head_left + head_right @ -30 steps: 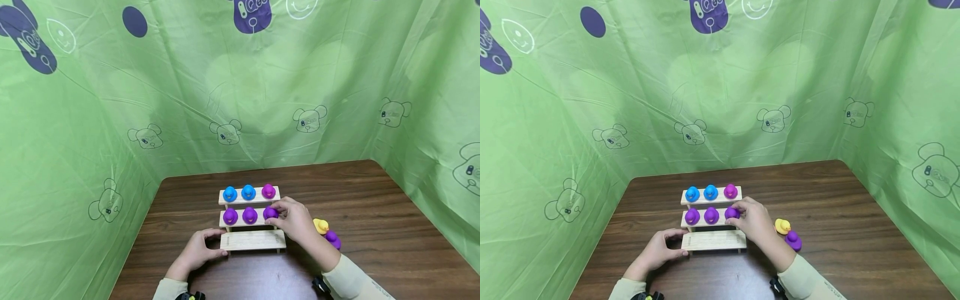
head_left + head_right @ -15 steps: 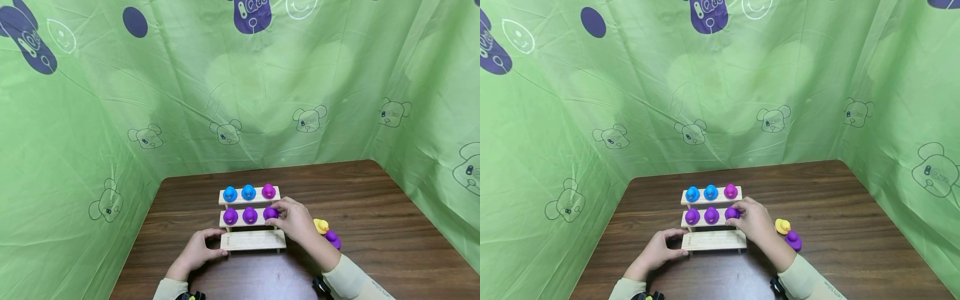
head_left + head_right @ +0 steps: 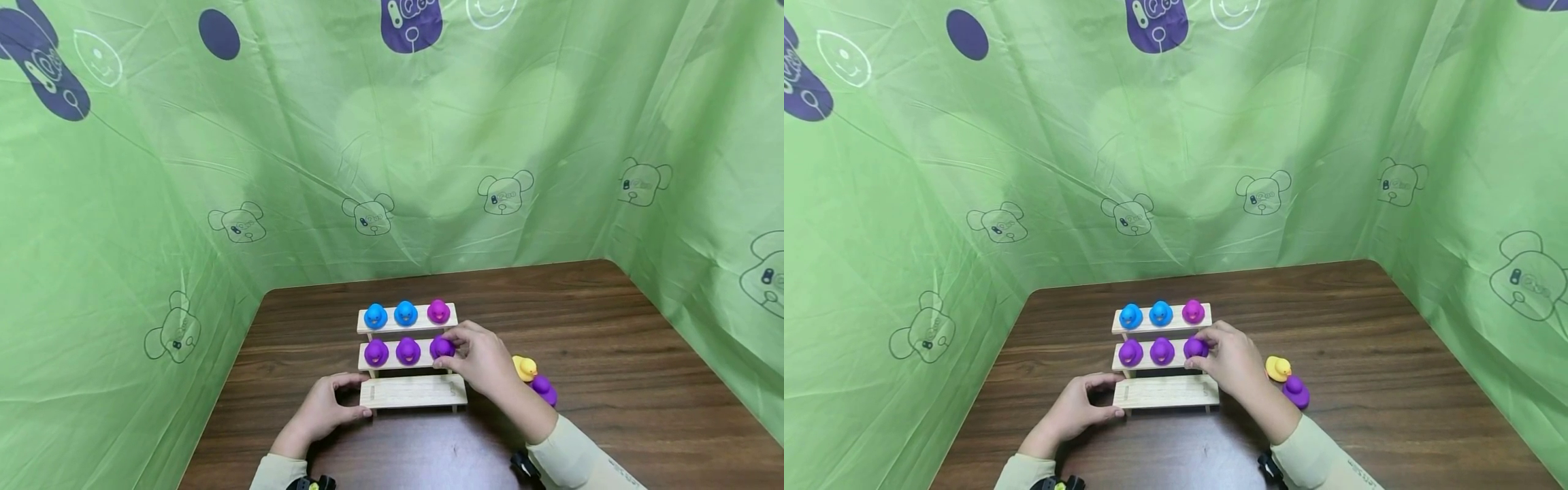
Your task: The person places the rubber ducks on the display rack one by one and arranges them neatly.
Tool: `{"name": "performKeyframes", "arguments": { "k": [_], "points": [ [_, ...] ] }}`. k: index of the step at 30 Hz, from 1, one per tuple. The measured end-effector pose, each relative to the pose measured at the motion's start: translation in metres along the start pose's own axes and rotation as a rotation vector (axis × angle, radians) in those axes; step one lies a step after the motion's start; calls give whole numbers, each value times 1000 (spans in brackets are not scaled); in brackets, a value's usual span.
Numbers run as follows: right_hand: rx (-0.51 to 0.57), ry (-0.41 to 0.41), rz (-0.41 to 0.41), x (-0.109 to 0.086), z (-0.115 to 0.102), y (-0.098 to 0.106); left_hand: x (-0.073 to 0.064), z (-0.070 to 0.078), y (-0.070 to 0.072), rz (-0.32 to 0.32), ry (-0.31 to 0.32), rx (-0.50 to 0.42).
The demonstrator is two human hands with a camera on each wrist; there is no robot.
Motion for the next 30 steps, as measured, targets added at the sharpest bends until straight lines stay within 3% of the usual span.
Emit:
{"name": "performKeyframes", "arguments": {
  "k": [9, 14, 30],
  "points": [
    [37, -1, -11, -5, 3, 15, -1, -1, 0, -5, 11, 17],
    [53, -41, -8, -8, 12, 32, 0, -1, 0, -5, 11, 18],
    [114, -222, -71, -21, 79, 87, -1, 3, 1, -7, 15, 14]
  ]
}}
Point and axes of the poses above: each hand's wrist, its own x-axis towards the middle knuckle, its own y-axis out of the back of the hand, z = x × y, the point moved 6 cm from there along x, towards the middle knuckle, and after that the axes turned 8 degrees about x, right-handed, at the moved point
